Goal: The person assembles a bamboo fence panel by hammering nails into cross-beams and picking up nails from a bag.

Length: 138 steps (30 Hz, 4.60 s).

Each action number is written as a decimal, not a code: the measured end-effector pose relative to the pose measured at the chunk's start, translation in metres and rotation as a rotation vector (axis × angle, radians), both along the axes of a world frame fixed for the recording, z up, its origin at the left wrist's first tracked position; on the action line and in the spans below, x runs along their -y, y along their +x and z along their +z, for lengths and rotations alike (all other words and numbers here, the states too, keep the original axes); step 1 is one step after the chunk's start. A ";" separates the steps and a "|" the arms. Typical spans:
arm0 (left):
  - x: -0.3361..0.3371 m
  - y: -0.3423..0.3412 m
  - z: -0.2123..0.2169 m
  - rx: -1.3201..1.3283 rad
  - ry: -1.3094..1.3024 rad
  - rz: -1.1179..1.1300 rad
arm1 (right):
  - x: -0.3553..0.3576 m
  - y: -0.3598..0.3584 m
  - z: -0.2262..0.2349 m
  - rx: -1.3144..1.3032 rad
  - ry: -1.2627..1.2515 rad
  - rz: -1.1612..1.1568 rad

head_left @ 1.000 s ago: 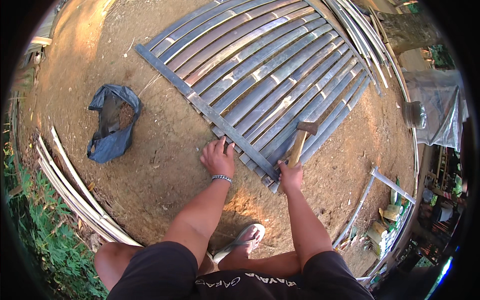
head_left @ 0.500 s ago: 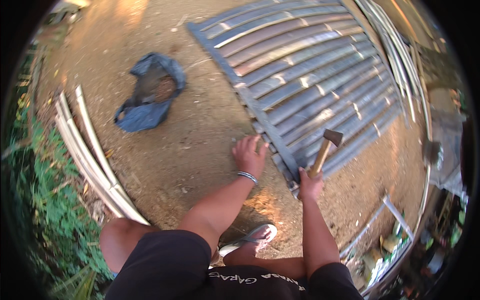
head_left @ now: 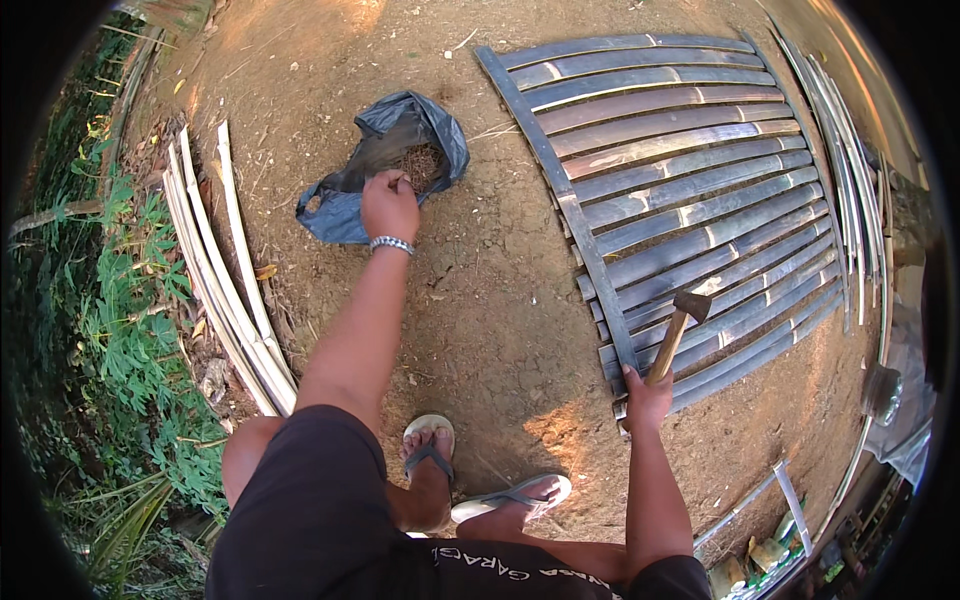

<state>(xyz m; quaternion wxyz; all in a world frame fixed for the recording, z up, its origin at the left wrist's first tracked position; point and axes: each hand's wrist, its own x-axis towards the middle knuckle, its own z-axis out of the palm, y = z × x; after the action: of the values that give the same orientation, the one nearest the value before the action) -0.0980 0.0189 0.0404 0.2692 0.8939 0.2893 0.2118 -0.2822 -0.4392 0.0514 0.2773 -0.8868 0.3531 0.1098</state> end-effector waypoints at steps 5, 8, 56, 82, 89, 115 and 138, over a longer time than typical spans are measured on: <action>0.011 0.020 0.012 -0.311 -0.171 -0.010 | 0.006 0.001 0.003 0.019 0.008 -0.005; 0.005 0.029 0.006 -0.390 -0.113 0.036 | 0.003 0.001 0.000 0.039 0.020 0.018; 0.279 0.019 -0.047 0.219 -0.406 -1.531 | 0.015 0.011 0.010 -0.109 0.191 -0.125; 0.265 0.027 -0.039 0.143 -0.068 -2.000 | 0.018 0.004 0.003 -0.063 0.238 -0.182; 0.266 0.024 -0.042 0.203 -0.081 -1.977 | 0.018 -0.001 0.000 -0.018 0.221 -0.174; 0.263 -0.016 -0.041 0.111 -0.215 -1.542 | 0.024 0.001 0.000 -0.051 0.263 -0.173; 0.261 -0.065 -0.053 0.058 -0.206 -1.256 | 0.019 0.002 0.007 -0.018 0.252 -0.170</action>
<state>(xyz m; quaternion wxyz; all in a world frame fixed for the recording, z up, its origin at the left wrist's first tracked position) -0.1626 -0.2417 -0.0124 0.4344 0.8566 -0.2784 0.0086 -0.2801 -0.4578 0.0584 0.3916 -0.8107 0.4129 0.1375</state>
